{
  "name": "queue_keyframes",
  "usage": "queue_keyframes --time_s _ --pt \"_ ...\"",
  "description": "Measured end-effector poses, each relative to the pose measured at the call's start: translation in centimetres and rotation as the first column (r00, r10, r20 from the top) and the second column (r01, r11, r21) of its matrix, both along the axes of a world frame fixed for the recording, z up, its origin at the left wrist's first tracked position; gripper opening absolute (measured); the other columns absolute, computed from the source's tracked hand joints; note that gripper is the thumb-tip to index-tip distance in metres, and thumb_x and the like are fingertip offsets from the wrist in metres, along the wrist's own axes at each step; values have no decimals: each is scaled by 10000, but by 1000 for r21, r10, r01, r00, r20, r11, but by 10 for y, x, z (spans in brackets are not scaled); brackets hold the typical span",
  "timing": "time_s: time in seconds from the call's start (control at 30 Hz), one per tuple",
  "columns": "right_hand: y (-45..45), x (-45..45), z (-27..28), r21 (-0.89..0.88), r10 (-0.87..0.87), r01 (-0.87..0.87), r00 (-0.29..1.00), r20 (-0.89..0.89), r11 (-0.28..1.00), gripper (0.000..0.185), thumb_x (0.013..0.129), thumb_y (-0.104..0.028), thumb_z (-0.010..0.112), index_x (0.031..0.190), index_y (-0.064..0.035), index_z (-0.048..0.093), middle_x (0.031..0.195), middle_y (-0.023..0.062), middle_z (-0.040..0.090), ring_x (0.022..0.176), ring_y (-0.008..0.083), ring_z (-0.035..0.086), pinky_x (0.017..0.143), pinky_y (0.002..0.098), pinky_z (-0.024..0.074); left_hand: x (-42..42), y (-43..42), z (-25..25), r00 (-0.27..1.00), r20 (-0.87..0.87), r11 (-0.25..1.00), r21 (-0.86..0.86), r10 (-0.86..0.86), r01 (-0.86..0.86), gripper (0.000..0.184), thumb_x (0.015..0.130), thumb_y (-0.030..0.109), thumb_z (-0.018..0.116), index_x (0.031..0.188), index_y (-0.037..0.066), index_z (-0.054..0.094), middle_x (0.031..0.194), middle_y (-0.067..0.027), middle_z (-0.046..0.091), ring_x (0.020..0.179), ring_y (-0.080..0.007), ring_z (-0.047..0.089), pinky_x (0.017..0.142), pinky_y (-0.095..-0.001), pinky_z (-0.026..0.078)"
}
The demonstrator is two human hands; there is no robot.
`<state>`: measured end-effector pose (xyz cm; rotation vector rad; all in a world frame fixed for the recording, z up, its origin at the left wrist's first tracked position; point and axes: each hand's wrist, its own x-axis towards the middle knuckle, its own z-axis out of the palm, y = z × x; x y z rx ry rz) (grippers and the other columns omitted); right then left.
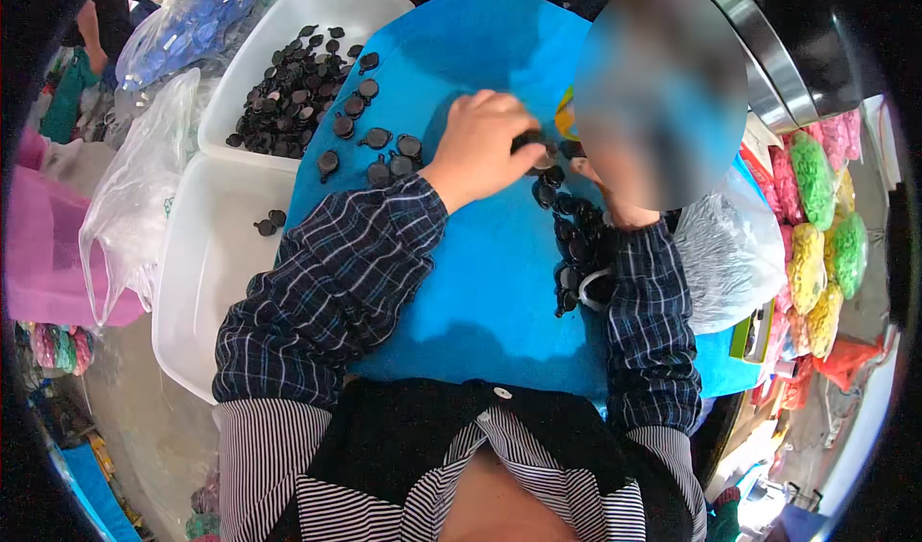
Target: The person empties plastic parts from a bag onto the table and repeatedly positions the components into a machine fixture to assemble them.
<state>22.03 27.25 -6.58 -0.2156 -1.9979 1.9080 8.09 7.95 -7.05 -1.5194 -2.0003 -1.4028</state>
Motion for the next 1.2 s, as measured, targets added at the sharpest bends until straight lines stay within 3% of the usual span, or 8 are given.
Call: queue_keyframes --time_s 0.2,0.3,0.73,0.83,0.87,0.97,1.13,1.2 --pt "-35 -10 8 278 -96 72 993 75 958 325 801 0 682 1115 -9 594 1065 60 650 892 149 620 784 286 505 -8 -8 -2 986 81 990 -26 144 -142 242 769 245 702 919 55 701 929 -93 647 942 -317 583 819 -464 446" --pt "-31 -3 18 752 -227 -31 945 237 658 332 776 -43 715 1087 4 608 976 82 672 857 140 630 752 284 505 -8 -7 0 986 70 989 -34 148 -146 233 773 241 699 909 52 702 932 -99 651 936 -319 586 813 -461 451" --pt "-26 5 25 759 -349 -41 871 346 650 246 779 -49 722 994 7 618 899 68 687 759 145 642 697 288 515 -5 -8 0 999 13 997 65 35 -36 233 779 227 696 931 50 695 951 -100 650 947 -319 584 811 -446 461" --pt "-18 16 26 -235 -55 79 993 108 969 189 815 -6 687 989 -19 615 960 58 682 786 142 643 701 279 522 6 -7 4 997 -71 1000 12 4 -3 236 782 232 699 934 53 692 954 -88 641 971 -310 575 818 -444 456" --pt "-20 16 23 -235 -57 82 992 112 968 189 815 -6 687 989 -19 615 960 58 682 786 142 643 701 279 522 10 -7 5 994 -109 1000 -17 -16 14 237 783 235 700 935 54 690 955 -82 637 983 -305 570 822 -443 453" --pt "-31 6 10 -94 -30 23 996 -78 995 131 848 27 645 948 -43 599 1002 58 673 820 153 637 730 275 526 -1 -9 7 998 11 997 -44 56 -55 241 781 242 702 936 57 693 943 -77 633 990 -302 568 835 -443 445" --pt "-60 2 28 320 -202 162 975 95 934 139 818 -7 684 909 -25 581 938 61 668 854 160 627 755 287 510 3 -20 10 987 74 990 -31 143 -141 240 770 236 702 933 60 698 941 -84 644 968 -311 578 846 -448 437" --pt "-58 16 36 728 -231 95 969 88 679 198 785 -39 722 923 -14 582 892 59 654 849 162 626 749 299 503 5 -21 11 987 75 990 -31 142 -140 238 768 232 701 931 58 698 948 -88 646 969 -313 580 847 -448 439"
